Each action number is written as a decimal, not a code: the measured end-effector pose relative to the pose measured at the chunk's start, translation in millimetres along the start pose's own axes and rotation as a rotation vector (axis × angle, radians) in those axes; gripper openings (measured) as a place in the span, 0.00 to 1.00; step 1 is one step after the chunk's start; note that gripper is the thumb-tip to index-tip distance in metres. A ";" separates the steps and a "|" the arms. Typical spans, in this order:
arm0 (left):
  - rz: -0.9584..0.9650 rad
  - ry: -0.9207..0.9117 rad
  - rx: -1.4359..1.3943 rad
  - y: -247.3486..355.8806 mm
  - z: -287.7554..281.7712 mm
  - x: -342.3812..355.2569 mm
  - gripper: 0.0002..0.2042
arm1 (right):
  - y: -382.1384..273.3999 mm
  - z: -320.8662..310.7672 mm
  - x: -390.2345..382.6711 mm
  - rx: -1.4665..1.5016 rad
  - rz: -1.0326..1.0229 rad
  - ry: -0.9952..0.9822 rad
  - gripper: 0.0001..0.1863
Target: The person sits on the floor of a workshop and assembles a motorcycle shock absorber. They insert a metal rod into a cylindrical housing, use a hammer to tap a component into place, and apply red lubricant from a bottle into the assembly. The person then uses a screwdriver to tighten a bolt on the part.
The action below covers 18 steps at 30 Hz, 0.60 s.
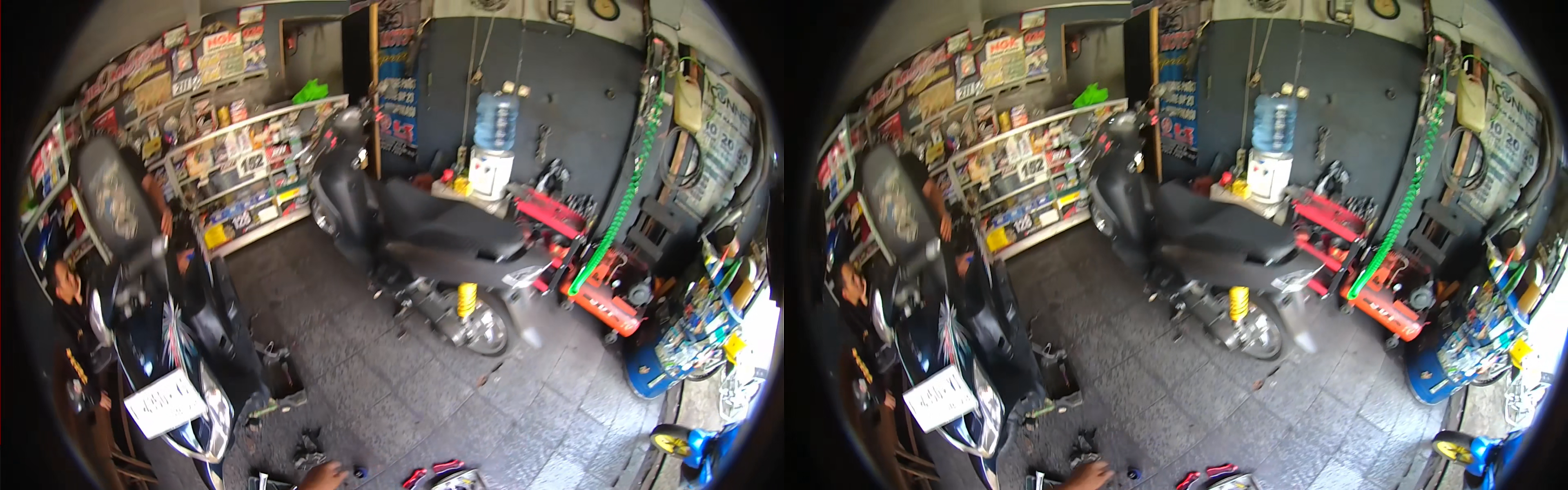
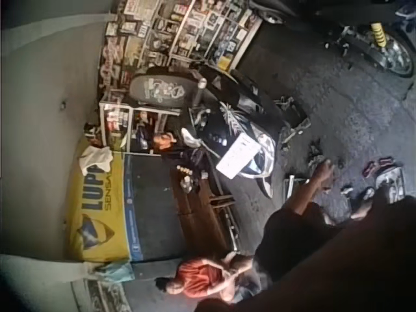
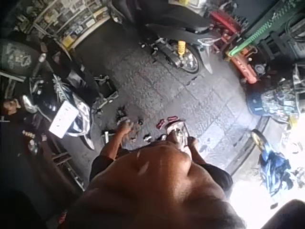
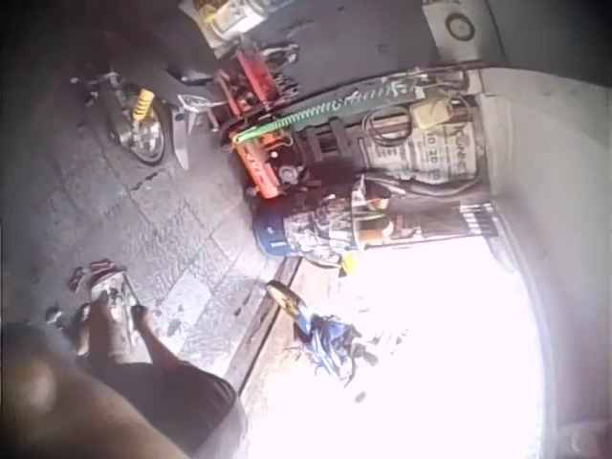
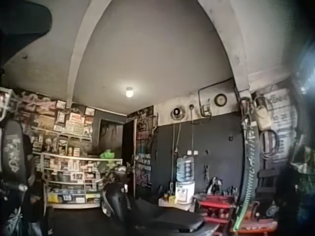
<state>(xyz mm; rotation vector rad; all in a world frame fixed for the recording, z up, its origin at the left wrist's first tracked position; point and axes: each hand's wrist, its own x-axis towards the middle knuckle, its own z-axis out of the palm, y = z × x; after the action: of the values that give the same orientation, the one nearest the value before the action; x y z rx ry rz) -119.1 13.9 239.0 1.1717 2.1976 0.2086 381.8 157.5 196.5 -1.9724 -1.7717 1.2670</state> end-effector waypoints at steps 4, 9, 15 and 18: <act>-0.495 -0.031 -0.049 -20.5 5.4 -23.6 0.25 | 64.4 -156.1 -51.1 -0.222 0.103 0.092 0.19; -0.534 -0.200 -0.114 93.9 -43.4 48.3 0.22 | 13.5 -305.4 -62.3 -0.036 0.413 0.263 0.22; -0.417 -0.421 -0.082 234.7 -23.6 215.5 0.21 | -55.3 -386.2 75.7 0.323 0.354 0.423 0.15; -0.335 -0.558 -0.019 308.0 9.2 306.7 0.20 | -117.0 -411.6 146.3 0.350 0.191 0.338 0.15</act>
<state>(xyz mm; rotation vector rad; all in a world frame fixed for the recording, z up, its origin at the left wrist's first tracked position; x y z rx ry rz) -24.5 437.7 219.0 0.7188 1.8413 -0.2161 571.2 474.0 458.2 -2.0340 -1.1443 1.1191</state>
